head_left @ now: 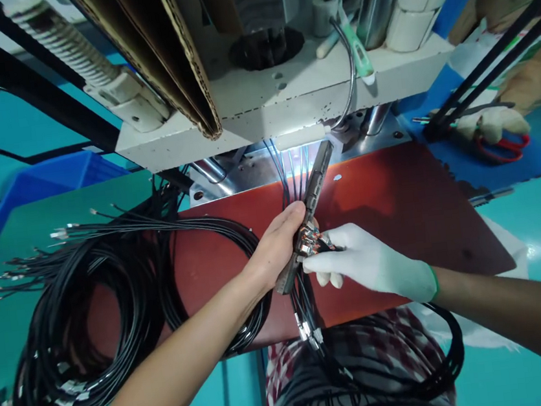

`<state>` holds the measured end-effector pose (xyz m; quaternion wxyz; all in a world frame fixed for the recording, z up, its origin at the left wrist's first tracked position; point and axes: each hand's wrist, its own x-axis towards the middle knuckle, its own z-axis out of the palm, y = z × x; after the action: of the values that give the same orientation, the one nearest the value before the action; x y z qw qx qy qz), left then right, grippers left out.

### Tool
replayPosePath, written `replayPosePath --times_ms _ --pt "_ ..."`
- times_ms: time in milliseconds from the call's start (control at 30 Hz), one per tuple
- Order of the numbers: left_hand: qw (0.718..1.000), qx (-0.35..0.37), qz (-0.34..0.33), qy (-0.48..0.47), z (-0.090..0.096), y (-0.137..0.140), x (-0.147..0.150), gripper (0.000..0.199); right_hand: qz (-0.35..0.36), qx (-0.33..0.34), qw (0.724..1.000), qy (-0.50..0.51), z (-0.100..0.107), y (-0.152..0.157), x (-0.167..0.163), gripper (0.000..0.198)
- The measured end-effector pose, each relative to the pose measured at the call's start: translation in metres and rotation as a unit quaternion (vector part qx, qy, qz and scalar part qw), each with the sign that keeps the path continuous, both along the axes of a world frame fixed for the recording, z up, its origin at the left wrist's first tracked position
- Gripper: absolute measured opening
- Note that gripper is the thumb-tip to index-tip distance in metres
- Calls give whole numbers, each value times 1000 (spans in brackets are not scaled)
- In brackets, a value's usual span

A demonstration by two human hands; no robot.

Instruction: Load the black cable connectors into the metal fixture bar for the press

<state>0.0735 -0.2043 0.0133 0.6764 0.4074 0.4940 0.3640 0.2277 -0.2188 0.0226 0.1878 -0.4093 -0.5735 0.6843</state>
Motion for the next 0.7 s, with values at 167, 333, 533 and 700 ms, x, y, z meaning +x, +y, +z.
replayPosePath --times_ms 167,333,533,700 --pt "998 53 26 19 -8 -5 4 33 -52 -7 997 -53 -2 -9 -7 25" --pt "995 88 21 43 -13 -7 5 32 -28 24 998 -52 -4 -11 -4 24" --pt "996 90 -8 23 -8 -7 1 36 -24 40 997 -54 2 -11 8 27" --pt "996 87 -23 11 -11 -6 -1 41 -46 129 983 -124 -1 -8 7 29"
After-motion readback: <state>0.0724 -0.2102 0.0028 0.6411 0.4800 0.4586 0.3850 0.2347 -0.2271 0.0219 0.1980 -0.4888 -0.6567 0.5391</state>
